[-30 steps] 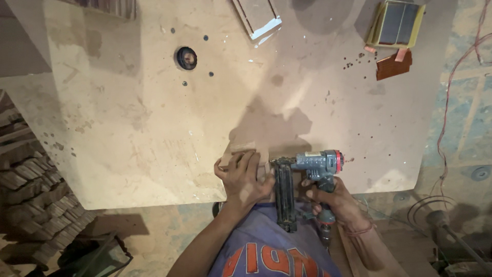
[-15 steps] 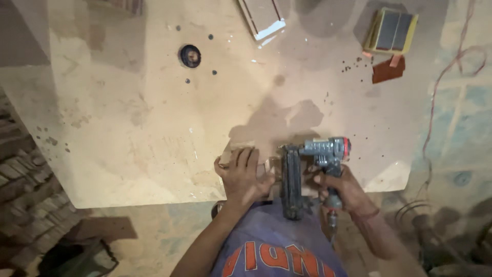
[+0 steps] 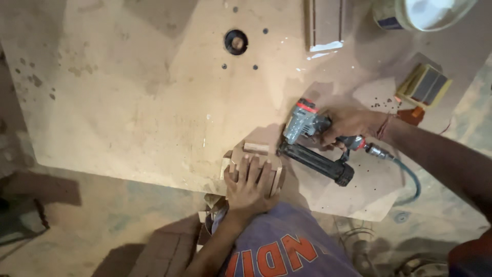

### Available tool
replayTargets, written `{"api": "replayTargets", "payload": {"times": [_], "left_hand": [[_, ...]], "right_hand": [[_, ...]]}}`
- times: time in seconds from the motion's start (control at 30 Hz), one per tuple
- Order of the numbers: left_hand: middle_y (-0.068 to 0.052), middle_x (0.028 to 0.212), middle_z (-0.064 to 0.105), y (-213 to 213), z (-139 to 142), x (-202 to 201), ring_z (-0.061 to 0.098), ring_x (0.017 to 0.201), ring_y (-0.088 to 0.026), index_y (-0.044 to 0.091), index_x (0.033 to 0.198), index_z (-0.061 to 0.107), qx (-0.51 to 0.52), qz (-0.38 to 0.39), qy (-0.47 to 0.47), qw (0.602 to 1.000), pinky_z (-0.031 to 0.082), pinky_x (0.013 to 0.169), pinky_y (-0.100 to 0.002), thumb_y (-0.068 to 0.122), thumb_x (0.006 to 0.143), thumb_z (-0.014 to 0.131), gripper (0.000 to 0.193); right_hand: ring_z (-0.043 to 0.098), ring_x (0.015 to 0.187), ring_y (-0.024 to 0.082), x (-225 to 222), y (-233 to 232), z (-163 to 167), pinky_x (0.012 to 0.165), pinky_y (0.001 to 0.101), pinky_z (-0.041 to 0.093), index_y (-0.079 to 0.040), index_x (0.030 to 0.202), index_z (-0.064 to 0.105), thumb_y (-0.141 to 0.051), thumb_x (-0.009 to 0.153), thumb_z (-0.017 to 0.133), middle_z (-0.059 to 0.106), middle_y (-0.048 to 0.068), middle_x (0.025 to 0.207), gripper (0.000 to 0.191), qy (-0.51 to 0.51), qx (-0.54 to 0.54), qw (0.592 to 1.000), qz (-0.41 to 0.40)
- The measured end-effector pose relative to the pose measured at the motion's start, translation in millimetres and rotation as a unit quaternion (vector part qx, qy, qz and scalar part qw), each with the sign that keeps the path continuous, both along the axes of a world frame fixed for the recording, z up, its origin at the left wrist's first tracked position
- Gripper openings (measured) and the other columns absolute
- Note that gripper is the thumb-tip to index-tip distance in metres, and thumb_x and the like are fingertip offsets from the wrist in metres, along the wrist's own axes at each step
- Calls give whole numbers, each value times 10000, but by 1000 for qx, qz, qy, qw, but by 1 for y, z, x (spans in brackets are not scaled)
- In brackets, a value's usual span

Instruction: The person assembles small wooden boxes by hand, aligning pre-cut pieces and securing them with a pneumatic nail gun. The person repeatedly picks up components, positions them into a box shape, and fastens the joints before moving to the next unit.

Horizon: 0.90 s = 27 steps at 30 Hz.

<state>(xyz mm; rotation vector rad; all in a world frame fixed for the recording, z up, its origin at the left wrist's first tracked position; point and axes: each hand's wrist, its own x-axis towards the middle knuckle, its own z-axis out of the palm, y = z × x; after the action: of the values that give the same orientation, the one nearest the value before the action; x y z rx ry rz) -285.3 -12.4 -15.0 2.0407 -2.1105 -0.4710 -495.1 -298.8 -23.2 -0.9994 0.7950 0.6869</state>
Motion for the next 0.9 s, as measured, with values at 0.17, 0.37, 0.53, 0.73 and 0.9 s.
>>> {"api": "replayTargets", "payload": {"times": [0.17,0.37,0.53,0.73,0.9], "left_hand": [[-163,1482,472,6,-7,2,401,1415,-349,168,1427,559,29,-12,-2,999,333,962,-752,601,743,712,824],[-116,1526,430,15,-14,-2,331,1474,-311,233,1459,523,74,-11,-11,997,306,995,-784,646,748,701,842],[-147,1558,351,19,-20,-1,246,1494,-332,211,1512,429,95,-33,-8,995,284,982,-834,765,771,659,954],[-147,1578,283,17,-20,0,198,1486,-345,239,1538,347,205,-52,8,977,251,974,-858,785,740,644,1011],[-144,1538,364,13,-14,0,239,1482,-326,225,1498,435,154,-39,3,987,282,984,-834,686,749,681,914]], "right_hand": [[644,486,151,26,-17,9,449,297,516,13,863,755,-37,784,746,708,78,628,94,44,-32,995,81],[616,466,161,22,-14,-6,425,309,491,25,866,720,-18,785,767,661,83,592,103,20,25,998,56],[623,476,164,15,-12,-17,423,315,496,30,880,713,13,777,748,663,91,601,111,23,57,998,29],[624,491,168,17,-13,-14,432,315,505,33,898,705,1,778,766,660,87,611,139,38,41,997,49],[679,551,142,17,-16,-9,487,290,549,7,921,712,-6,777,807,729,61,665,173,66,-33,993,95]]}}
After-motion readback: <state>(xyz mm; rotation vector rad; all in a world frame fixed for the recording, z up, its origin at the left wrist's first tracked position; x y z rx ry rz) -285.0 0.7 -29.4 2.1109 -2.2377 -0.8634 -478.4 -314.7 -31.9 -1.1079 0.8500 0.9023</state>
